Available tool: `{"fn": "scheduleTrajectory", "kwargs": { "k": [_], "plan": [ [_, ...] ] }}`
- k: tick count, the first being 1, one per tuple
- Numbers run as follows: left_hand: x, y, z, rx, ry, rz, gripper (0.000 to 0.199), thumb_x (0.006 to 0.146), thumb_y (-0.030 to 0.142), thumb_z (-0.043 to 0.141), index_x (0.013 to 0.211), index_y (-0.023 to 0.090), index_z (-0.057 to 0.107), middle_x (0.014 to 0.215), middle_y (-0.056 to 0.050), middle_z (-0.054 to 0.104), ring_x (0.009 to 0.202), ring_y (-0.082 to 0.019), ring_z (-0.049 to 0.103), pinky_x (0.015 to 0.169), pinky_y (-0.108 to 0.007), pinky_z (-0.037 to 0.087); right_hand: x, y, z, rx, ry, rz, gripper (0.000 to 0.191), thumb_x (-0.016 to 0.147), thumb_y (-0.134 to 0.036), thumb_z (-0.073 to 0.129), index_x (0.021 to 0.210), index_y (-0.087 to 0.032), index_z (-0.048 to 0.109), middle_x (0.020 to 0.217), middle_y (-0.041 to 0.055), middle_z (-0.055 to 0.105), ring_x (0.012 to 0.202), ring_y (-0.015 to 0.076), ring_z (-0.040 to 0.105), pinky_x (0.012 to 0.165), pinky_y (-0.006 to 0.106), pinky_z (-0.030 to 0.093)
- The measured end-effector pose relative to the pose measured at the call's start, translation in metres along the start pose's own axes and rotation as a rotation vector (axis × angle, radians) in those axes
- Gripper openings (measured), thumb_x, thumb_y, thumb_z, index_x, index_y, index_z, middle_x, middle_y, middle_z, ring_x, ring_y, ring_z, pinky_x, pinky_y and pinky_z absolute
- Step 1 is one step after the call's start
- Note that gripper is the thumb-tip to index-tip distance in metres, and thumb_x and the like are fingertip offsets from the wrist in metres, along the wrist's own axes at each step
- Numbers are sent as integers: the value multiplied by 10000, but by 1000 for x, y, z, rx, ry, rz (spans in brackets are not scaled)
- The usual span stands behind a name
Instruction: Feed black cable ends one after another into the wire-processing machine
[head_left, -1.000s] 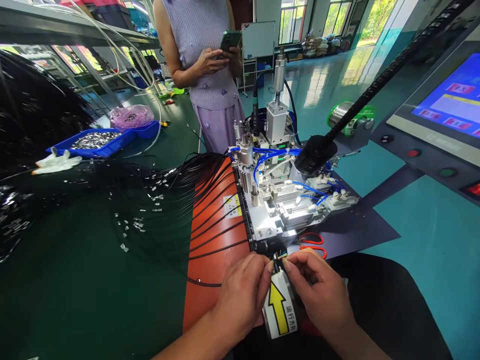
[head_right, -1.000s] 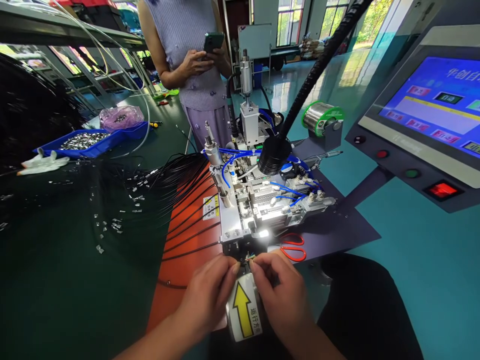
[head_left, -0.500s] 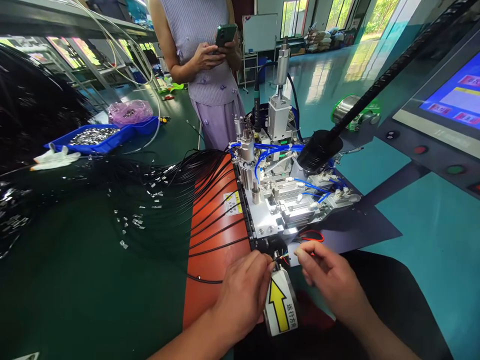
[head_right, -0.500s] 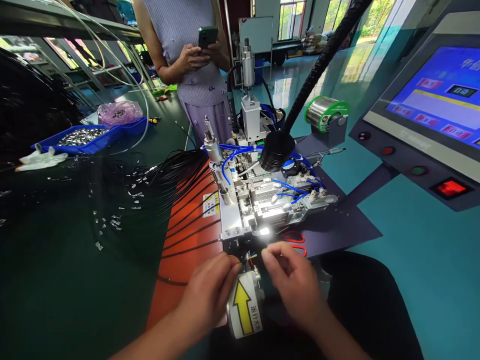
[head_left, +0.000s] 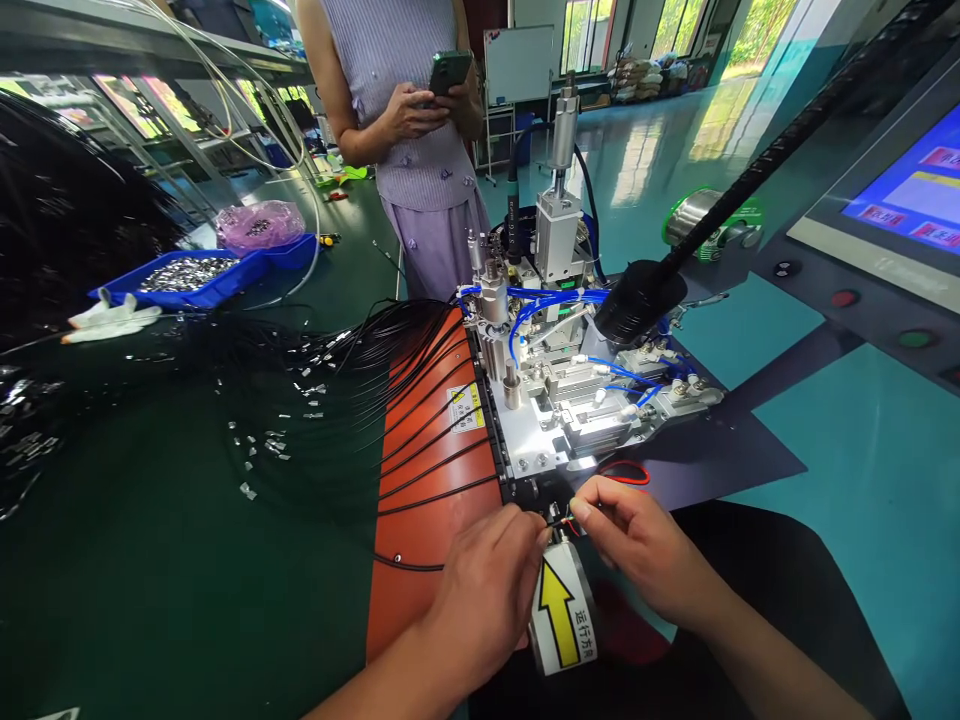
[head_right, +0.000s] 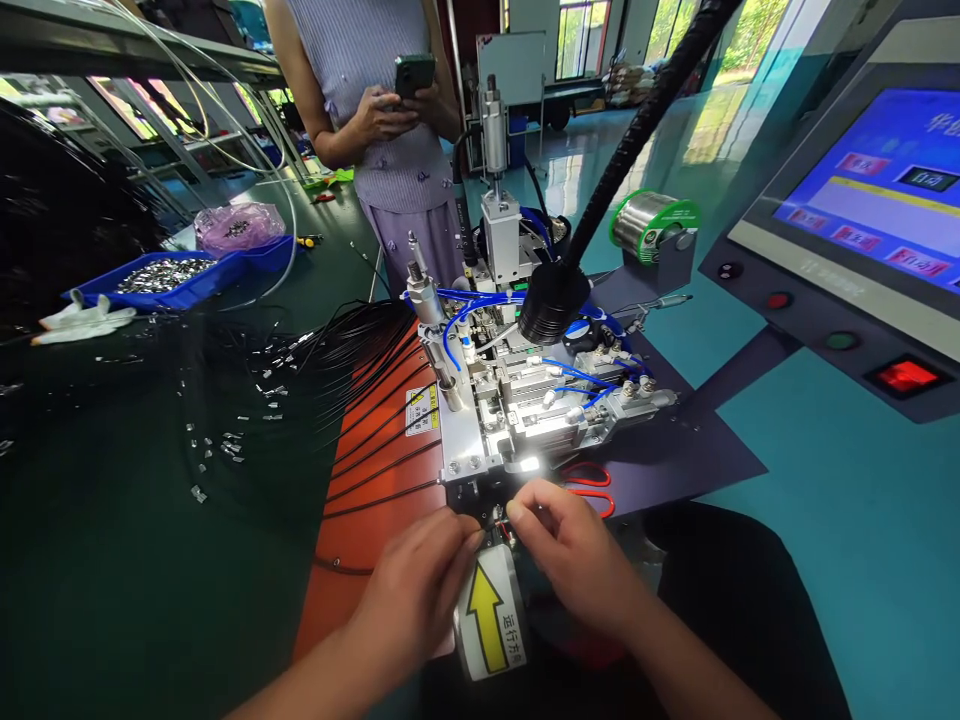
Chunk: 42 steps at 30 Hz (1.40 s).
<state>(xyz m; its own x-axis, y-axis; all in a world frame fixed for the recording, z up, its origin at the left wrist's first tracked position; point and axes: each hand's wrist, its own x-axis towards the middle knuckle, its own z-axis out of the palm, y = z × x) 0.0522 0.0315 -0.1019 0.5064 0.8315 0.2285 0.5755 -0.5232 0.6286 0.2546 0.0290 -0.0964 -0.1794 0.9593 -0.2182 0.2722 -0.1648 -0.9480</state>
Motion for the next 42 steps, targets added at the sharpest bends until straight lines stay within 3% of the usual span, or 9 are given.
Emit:
{"fn": "scheduleTrajectory", "kwargs": {
  "k": [3, 6, 14, 38, 42],
  "plan": [
    [-2, -2, -2, -14, 18, -17, 167, 1006, 191, 450, 1016, 189, 616, 866, -40, 562, 762, -160, 547, 677, -263, 453, 3, 2, 5, -30, 28, -2, 296, 1005, -404, 473, 799, -205, 549, 668, -55, 423, 613, 118, 399, 555, 244, 329],
    [-4, -6, -3, -24, 40, -4, 256, 994, 155, 461, 1190, 229, 607, 987, -60, 575, 859, -172, 571, 737, -274, 484, 6, 4, 10, -51, 56, -12, 309, 1009, -405, 448, 794, -205, 545, 712, -36, 484, 668, 136, 458, 601, 253, 373],
    [-1, -9, -4, 57, 91, 26, 319, 916, 30, 451, 1105, 190, 653, 936, -78, 596, 868, -214, 560, 750, -342, 499, 10, 11, 19, -99, 123, -36, 286, 1006, -384, 447, 796, -216, 544, 733, -24, 544, 692, 158, 519, 630, 268, 401],
    [1, -9, -3, 104, 98, 38, 323, 908, 31, 444, 1093, 178, 664, 943, -90, 609, 863, -221, 555, 754, -356, 502, 10, 11, 19, -186, 143, -88, 238, 1011, -338, 434, 838, -218, 545, 791, 0, 593, 748, 177, 567, 691, 293, 427],
    [2, -8, -3, 153, 98, 36, 296, 911, 45, 454, 1058, 184, 669, 899, -85, 586, 828, -220, 541, 700, -332, 478, 11, 15, 19, -197, 135, -106, 252, 1021, -341, 418, 830, -221, 529, 779, -3, 577, 726, 172, 553, 675, 289, 421]
  ]
}}
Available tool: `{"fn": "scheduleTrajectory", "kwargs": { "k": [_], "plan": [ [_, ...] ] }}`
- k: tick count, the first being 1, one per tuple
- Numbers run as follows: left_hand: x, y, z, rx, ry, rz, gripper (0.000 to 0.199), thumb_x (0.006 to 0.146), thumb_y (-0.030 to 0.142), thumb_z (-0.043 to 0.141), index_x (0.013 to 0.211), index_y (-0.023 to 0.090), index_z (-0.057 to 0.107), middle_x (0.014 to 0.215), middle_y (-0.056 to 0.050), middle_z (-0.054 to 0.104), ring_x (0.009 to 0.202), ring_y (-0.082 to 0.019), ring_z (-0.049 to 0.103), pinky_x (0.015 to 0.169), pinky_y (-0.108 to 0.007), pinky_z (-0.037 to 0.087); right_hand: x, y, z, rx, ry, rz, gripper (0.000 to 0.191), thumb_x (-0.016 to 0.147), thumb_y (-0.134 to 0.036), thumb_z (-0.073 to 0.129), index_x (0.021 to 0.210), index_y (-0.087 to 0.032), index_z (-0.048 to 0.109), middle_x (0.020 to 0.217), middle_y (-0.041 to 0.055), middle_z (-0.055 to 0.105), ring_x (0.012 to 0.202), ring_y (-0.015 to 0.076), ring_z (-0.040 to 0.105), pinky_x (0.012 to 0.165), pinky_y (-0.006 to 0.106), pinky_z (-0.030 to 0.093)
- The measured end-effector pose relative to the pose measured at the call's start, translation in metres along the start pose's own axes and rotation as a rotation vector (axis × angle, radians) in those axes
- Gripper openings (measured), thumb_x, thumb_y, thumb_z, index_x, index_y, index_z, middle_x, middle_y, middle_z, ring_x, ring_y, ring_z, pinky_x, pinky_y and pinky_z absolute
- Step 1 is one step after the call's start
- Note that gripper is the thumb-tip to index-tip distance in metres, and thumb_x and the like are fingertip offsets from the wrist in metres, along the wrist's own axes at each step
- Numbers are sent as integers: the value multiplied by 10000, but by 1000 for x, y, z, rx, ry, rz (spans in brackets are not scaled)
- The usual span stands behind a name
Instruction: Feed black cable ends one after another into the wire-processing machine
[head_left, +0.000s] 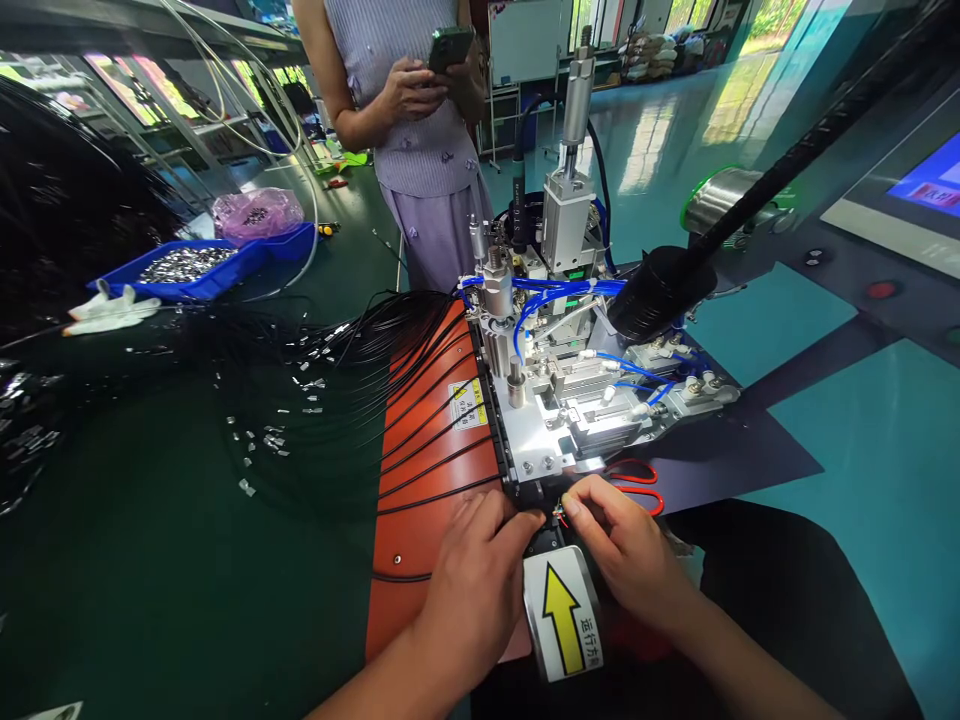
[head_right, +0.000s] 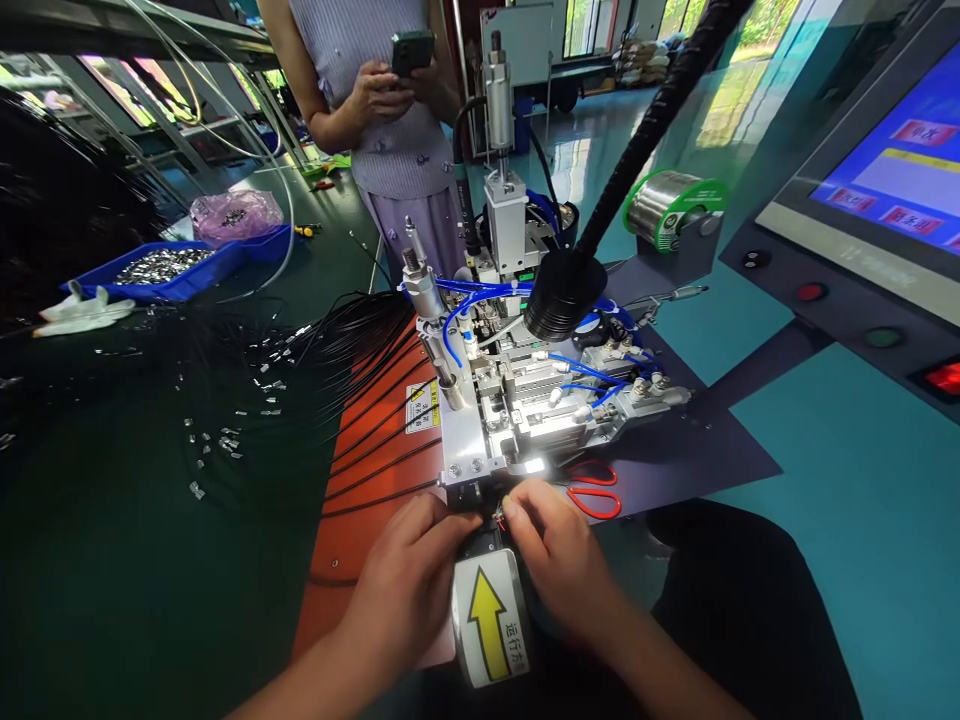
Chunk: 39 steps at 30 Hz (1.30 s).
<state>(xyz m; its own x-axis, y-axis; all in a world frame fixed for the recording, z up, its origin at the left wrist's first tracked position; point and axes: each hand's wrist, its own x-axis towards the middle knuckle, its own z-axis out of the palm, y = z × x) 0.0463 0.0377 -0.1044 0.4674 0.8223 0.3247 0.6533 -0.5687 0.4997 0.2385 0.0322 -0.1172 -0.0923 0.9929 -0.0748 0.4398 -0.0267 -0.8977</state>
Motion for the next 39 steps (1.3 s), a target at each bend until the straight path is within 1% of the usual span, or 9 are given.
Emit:
{"fn": "scheduleTrajectory", "kwargs": {
  "k": [5, 13, 16, 20, 25, 28, 32, 35, 39],
  "plan": [
    [-2, 0, 2, 57, -7, 3, 236, 942, 93, 475, 1032, 195, 667, 857, -72, 565, 786, -212, 522, 649, -303, 437, 0, 4, 3, -13, 10, -10, 262, 1026, -347, 398, 819, -227, 506, 758, -4, 552, 706, 174, 528, 658, 290, 410],
    [-4, -4, 3, 63, -47, 25, 204, 955, 108, 491, 1057, 197, 644, 888, -69, 556, 813, -217, 516, 681, -315, 431, 0, 6, 7, -7, 26, 30, 261, 1010, -356, 410, 812, -225, 516, 767, 0, 575, 708, 178, 534, 657, 290, 418],
    [-5, -5, 3, 59, -65, 28, 211, 955, 103, 489, 1068, 203, 637, 904, -66, 556, 828, -216, 520, 708, -324, 440, -2, 8, 4, 34, 20, 118, 289, 999, -416, 434, 820, -226, 558, 760, 0, 594, 713, 183, 560, 652, 287, 431],
    [-5, -6, 3, 65, -68, 33, 231, 938, 89, 501, 1083, 208, 637, 915, -67, 558, 841, -220, 521, 718, -328, 450, -9, 4, -3, 56, 67, 238, 323, 969, -494, 473, 824, -229, 588, 701, -9, 586, 644, 177, 550, 601, 279, 427],
    [-4, -5, 3, 70, -50, 34, 219, 951, 113, 490, 1078, 205, 643, 890, -67, 548, 812, -214, 514, 691, -319, 447, -15, -8, -3, 116, -42, 214, 306, 929, -466, 540, 775, -219, 633, 660, -6, 586, 607, 172, 533, 537, 264, 402],
    [-4, -4, 4, 80, -32, 38, 204, 955, 121, 492, 1054, 205, 648, 876, -64, 543, 806, -216, 514, 676, -315, 438, -14, -11, -1, 87, -29, 216, 297, 933, -441, 534, 766, -217, 635, 651, -11, 579, 597, 166, 529, 526, 261, 389],
    [-4, -5, 4, 69, -37, 37, 195, 938, 113, 525, 1062, 207, 643, 897, -66, 549, 830, -221, 524, 691, -320, 443, -12, -10, -1, -29, 22, 124, 286, 964, -408, 491, 776, -220, 596, 673, -5, 593, 616, 173, 545, 559, 277, 394],
    [-3, -5, 1, 53, -73, 24, 214, 918, 102, 549, 1076, 215, 640, 928, -66, 558, 851, -223, 536, 716, -332, 457, -12, -9, -1, -83, 40, 56, 275, 986, -377, 455, 781, -223, 554, 693, 1, 585, 635, 179, 543, 583, 292, 394],
    [0, -4, -6, 25, -170, -4, 282, 889, 85, 574, 1121, 230, 645, 972, -66, 567, 864, -223, 546, 724, -339, 473, -11, -6, 0, -123, 36, 6, 257, 1000, -333, 427, 786, -225, 520, 722, 6, 575, 660, 182, 540, 617, 307, 398]
  ]
}}
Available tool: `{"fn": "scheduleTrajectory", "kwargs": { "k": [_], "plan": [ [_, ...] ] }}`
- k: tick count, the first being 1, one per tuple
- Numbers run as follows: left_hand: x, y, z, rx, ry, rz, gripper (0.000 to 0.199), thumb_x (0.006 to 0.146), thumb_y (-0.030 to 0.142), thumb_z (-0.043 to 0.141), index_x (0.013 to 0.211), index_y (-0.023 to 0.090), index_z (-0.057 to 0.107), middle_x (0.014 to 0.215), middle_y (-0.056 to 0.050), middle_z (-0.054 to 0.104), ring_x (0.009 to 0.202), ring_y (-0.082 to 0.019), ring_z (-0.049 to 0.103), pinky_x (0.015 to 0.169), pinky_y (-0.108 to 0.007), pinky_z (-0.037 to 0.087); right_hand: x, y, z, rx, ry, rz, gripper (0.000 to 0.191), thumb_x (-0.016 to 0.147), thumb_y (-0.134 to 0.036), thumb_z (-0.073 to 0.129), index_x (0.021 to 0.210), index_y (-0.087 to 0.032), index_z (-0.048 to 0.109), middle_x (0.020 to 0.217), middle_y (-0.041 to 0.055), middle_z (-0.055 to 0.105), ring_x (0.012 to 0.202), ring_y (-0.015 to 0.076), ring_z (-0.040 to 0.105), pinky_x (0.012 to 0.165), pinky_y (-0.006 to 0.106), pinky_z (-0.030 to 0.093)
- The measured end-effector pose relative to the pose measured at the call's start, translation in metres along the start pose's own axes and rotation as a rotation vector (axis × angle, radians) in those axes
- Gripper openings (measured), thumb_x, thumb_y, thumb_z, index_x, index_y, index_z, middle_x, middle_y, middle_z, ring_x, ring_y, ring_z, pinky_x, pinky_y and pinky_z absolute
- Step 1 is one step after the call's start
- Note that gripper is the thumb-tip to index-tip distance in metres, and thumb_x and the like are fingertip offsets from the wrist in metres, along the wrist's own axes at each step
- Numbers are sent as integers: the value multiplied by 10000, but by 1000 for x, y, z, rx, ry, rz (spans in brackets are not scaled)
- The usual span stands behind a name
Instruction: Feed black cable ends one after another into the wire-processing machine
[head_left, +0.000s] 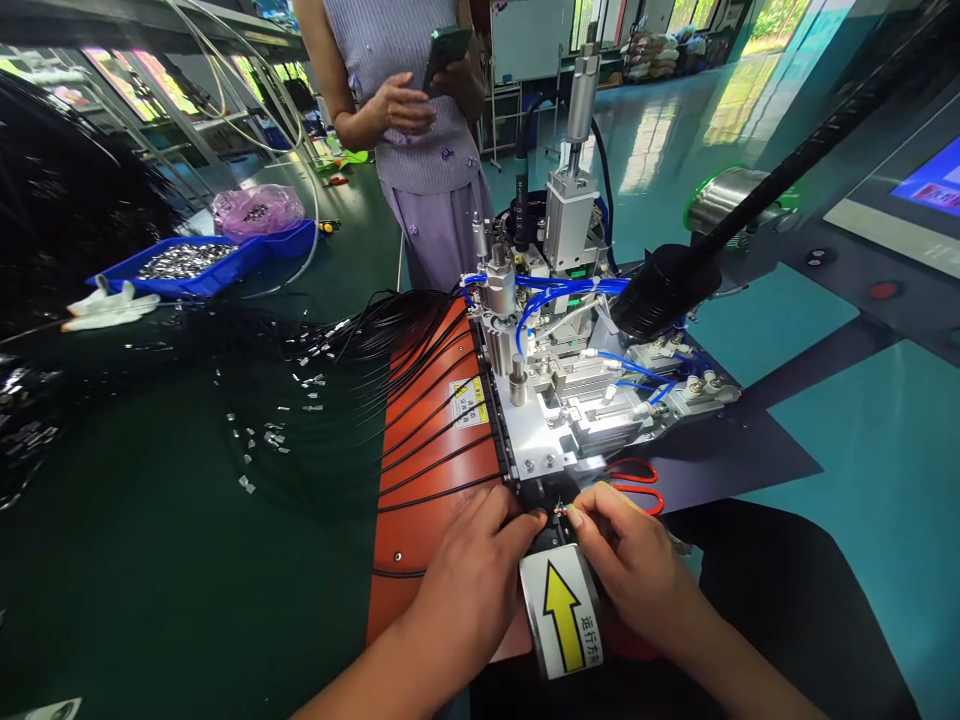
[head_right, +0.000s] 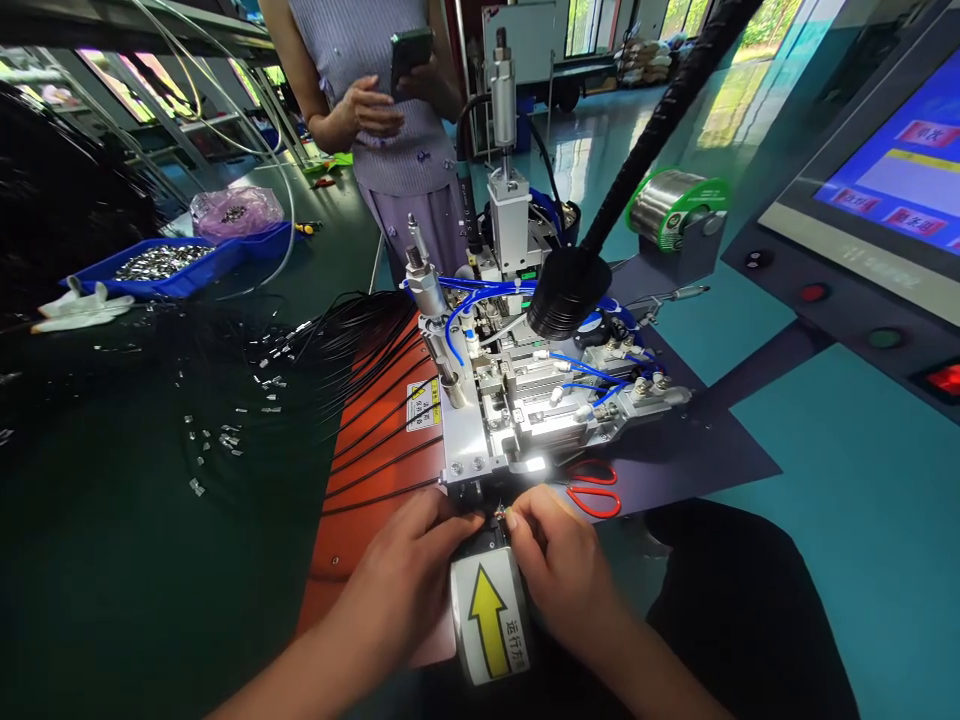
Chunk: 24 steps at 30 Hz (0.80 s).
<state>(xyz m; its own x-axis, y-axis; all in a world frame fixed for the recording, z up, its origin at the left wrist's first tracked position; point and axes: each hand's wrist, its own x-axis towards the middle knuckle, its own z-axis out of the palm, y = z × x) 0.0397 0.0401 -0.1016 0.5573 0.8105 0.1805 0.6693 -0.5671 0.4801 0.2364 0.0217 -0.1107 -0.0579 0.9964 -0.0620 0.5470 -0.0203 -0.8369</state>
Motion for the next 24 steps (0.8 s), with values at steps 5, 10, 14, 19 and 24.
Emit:
{"fn": "scheduleTrajectory", "kwargs": {
  "k": [5, 10, 14, 19, 24],
  "plan": [
    [1, -1, -3, -28, -16, -8, 327, 887, 55, 559, 1145, 231, 656, 956, -61, 561, 849, -213, 541, 710, -327, 474, 1, 4, -4, -15, 0, 7, 251, 1000, -325, 443, 803, -223, 560, 755, 13, 607, 697, 190, 574, 643, 312, 424],
    [-1, -1, 1, -29, 15, 12, 286, 893, 75, 570, 1116, 224, 670, 987, -72, 576, 879, -222, 550, 723, -330, 478, 6, 7, -11, -10, 60, -110, 194, 989, -298, 494, 1069, -227, 656, 951, 46, 665, 861, 213, 625, 743, 318, 468],
    [-2, -2, 1, -32, 28, 18, 310, 890, 59, 562, 1128, 230, 664, 1006, -72, 581, 900, -223, 553, 750, -339, 480, 8, 5, -9, -21, 21, -188, 202, 993, -255, 487, 1055, -216, 675, 927, 50, 647, 856, 207, 614, 747, 318, 465],
    [-2, -2, 2, -22, 37, 28, 300, 907, 75, 554, 1147, 231, 646, 1017, -73, 577, 904, -223, 548, 748, -341, 469, 7, 4, -7, -27, 41, -164, 185, 994, -271, 497, 994, -227, 676, 824, 20, 597, 745, 185, 581, 678, 307, 443],
    [-3, -2, 3, -25, 35, 25, 301, 914, 79, 546, 1157, 234, 634, 1014, -71, 576, 896, -222, 542, 743, -342, 468, 7, 3, -8, -13, 44, -111, 179, 981, -277, 508, 927, -223, 670, 842, 19, 621, 779, 191, 591, 697, 308, 445]
  ]
}}
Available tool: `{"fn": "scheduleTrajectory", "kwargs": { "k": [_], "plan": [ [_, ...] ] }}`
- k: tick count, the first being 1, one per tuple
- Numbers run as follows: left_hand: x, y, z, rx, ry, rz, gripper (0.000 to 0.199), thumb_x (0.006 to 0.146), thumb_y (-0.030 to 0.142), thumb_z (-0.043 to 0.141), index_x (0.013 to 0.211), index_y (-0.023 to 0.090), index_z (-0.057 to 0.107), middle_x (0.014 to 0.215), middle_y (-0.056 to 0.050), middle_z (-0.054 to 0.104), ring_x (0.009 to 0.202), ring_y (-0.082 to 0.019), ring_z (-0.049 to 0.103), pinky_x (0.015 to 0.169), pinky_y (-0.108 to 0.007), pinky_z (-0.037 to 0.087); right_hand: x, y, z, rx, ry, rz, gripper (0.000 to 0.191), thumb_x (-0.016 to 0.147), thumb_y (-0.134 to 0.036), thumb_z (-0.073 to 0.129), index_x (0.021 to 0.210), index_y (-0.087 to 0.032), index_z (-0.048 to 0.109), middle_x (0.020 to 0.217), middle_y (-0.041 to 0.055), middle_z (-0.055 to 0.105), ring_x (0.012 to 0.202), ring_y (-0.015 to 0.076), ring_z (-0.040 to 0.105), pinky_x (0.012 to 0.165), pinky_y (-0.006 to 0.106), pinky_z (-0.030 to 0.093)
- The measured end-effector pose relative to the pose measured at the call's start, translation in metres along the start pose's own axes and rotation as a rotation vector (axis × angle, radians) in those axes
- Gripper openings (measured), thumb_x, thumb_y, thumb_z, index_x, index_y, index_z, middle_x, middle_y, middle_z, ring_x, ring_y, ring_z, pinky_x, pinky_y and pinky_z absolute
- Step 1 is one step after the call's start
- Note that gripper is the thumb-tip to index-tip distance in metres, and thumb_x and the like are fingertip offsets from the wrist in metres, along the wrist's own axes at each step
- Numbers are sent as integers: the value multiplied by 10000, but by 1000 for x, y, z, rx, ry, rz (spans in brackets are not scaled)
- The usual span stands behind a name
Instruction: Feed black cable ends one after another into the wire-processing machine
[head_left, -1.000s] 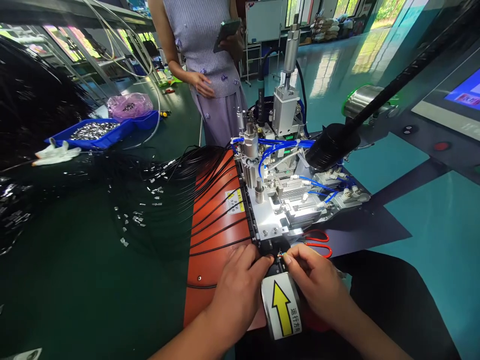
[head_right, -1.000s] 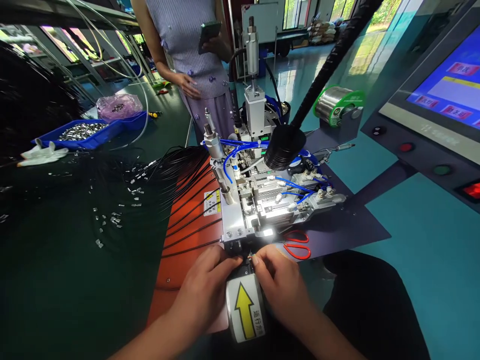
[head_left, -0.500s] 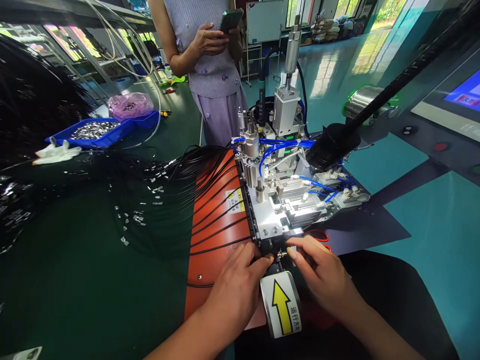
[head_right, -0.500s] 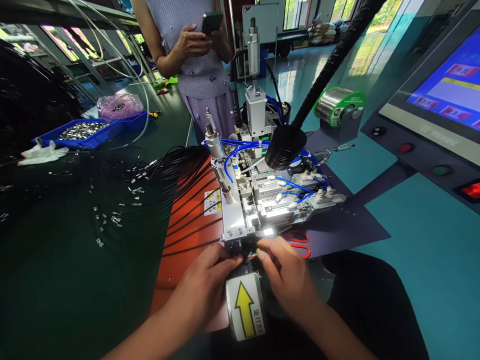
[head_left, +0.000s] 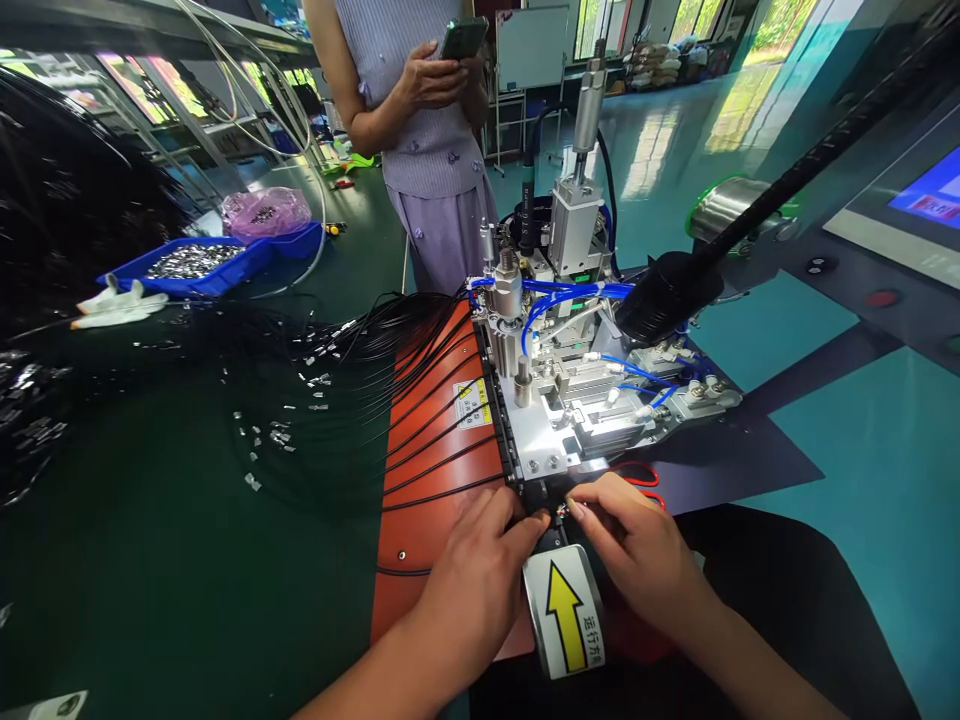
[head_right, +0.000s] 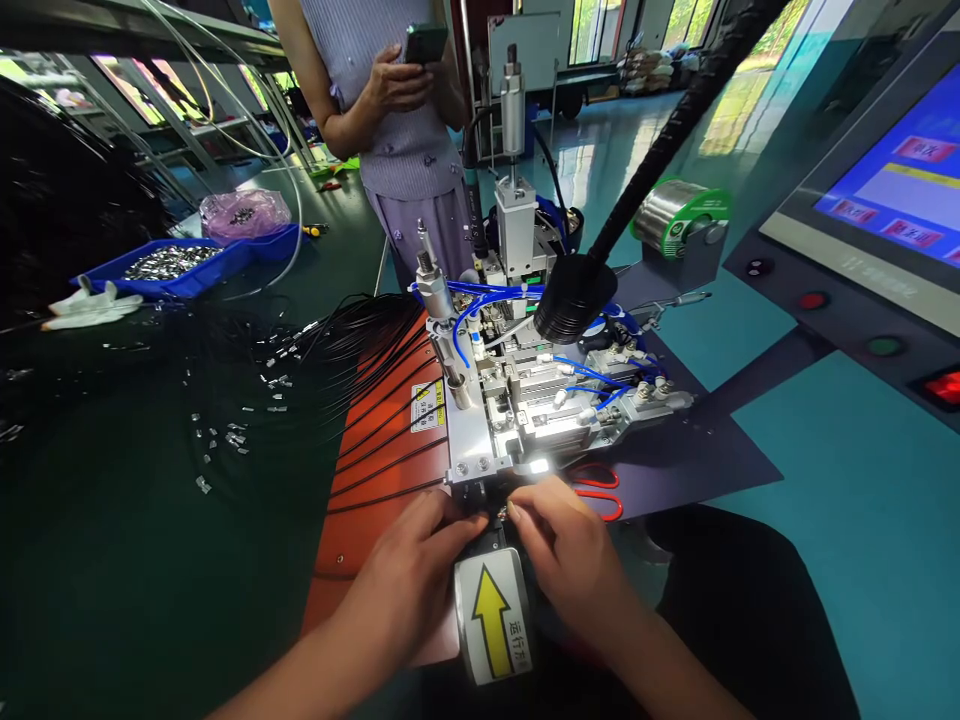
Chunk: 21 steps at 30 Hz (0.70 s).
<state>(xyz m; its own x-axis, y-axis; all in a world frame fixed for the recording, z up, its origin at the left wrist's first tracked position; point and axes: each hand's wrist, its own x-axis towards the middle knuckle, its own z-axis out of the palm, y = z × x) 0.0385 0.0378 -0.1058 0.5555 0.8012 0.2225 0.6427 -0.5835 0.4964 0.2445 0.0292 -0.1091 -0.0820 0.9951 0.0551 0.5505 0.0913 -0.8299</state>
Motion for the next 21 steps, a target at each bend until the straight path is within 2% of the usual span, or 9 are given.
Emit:
{"fn": "scheduleTrajectory", "kwargs": {
  "k": [5, 9, 15, 21],
  "plan": [
    [0, -1, 1, 35, 2, 16, 268, 925, 108, 546, 1152, 216, 637, 974, -70, 571, 862, -221, 540, 720, -342, 471, 4, 0, 1, 21, -38, 79, 185, 974, -286, 506, 870, -219, 643, 847, 7, 646, 795, 186, 599, 713, 304, 444],
    [3, 0, -6, 60, -47, 7, 325, 902, 67, 551, 1170, 229, 637, 985, -60, 587, 866, -223, 543, 739, -355, 479, 5, -1, 1, 62, -96, 155, 214, 984, -315, 480, 851, -215, 614, 832, -3, 646, 777, 175, 597, 699, 293, 440],
    [5, 1, -18, 59, -37, -62, 200, 926, 68, 521, 948, 182, 683, 833, -46, 592, 775, -206, 546, 651, -316, 449, 8, -4, -1, 62, -149, 227, 256, 985, -337, 450, 816, -215, 600, 776, -15, 630, 735, 170, 578, 666, 283, 424],
    [8, 3, -26, 86, -101, -98, 199, 943, 110, 549, 985, 208, 716, 873, -54, 602, 845, -221, 555, 687, -325, 444, 9, -7, -2, 98, -138, 273, 254, 972, -339, 465, 808, -215, 615, 777, -11, 640, 735, 171, 592, 649, 266, 436]
  ]
}}
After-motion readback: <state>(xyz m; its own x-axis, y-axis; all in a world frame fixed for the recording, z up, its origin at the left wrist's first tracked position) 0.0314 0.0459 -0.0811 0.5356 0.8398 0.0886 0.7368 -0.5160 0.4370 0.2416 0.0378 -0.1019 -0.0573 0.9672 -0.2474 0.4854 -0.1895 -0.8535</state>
